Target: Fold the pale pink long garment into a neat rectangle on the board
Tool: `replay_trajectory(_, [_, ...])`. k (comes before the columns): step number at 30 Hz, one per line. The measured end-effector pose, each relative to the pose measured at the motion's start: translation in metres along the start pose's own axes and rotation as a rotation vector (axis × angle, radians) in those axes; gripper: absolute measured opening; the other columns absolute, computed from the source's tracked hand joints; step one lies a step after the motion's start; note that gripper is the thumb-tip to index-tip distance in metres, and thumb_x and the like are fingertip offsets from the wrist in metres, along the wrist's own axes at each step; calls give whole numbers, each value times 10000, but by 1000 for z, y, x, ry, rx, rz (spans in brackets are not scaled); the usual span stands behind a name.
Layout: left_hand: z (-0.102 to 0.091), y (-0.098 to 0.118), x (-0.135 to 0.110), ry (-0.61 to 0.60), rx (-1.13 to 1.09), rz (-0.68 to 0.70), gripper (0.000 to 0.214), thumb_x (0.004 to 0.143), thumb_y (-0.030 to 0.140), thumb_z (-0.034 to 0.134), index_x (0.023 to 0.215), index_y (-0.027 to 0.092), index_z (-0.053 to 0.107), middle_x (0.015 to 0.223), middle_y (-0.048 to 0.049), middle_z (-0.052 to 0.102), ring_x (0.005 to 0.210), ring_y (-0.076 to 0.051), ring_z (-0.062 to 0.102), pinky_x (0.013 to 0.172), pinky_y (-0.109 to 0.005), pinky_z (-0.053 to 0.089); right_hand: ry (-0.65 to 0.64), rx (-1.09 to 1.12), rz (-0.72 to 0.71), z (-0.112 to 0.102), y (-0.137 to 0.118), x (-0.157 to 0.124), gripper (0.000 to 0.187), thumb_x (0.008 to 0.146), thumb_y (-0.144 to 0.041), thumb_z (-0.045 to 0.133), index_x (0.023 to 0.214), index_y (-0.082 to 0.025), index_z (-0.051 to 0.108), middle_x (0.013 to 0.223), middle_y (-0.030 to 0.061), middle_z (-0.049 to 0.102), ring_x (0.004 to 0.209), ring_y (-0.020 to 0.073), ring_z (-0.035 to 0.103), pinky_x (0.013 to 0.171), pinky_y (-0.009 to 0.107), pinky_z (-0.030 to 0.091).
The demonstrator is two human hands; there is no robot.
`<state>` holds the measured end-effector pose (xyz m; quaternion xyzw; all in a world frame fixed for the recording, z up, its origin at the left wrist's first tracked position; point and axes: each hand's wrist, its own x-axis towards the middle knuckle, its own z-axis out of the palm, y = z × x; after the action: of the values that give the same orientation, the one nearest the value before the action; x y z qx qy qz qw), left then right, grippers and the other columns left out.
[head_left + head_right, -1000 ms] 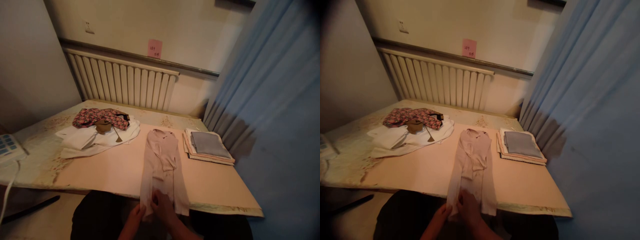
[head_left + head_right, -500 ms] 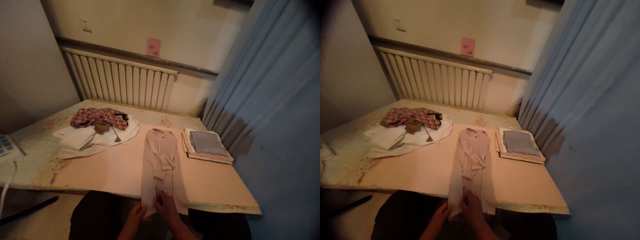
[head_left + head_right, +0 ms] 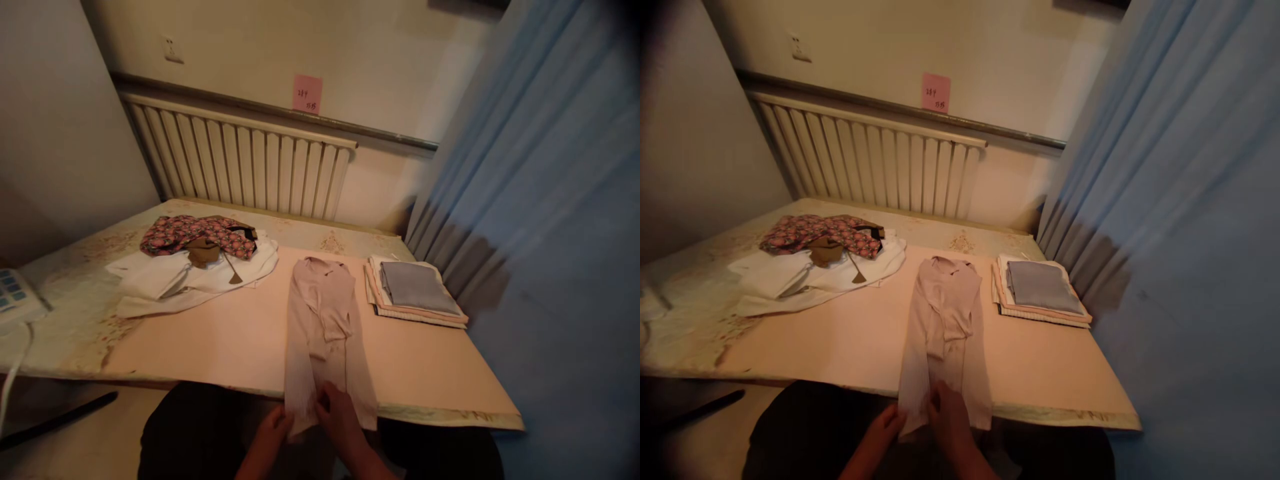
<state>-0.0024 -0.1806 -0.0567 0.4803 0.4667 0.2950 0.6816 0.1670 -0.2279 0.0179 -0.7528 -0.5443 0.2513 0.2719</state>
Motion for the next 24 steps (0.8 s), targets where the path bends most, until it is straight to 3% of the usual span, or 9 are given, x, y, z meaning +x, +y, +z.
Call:
replay_trajectory(10, [-1, -7, 5, -22, 34, 20, 530, 609, 680, 684, 754, 171, 653, 737, -42, 670, 763, -240, 612, 718, -322, 472, -15, -86, -9, 1, 5, -1, 127, 802, -84, 527, 805, -187, 602, 767, 24, 663, 737, 168, 604, 644, 236, 330])
replay_trajectory(14, [-3, -7, -1, 1, 196, 67, 509, 682, 687, 606, 755, 183, 631, 733, -43, 654, 748, -237, 602, 707, -322, 460, -19, -100, -22, 4, 10, 0, 147, 785, -68, 529, 817, -184, 614, 783, 29, 674, 752, 173, 606, 651, 240, 329])
replay_trajectory(20, [-6, 6, -25, 238, 631, 340, 302, 860, 444, 513, 1009, 211, 636, 1032, -110, 666, 960, -275, 623, 857, -383, 459, -31, -101, -37, 9, 15, 2, 166, 758, -67, 539, 813, -192, 635, 797, 24, 682, 761, 170, 601, 655, 237, 330])
replay_trajectory(24, [-4, 20, -24, 260, 790, 574, 234, 919, 321, 461, 1035, 209, 630, 1068, -112, 649, 1029, -258, 600, 910, -395, 476, -51, -118, -29, 8, 13, 2, 183, 758, -68, 526, 817, -195, 643, 786, 14, 677, 749, 159, 592, 650, 231, 324])
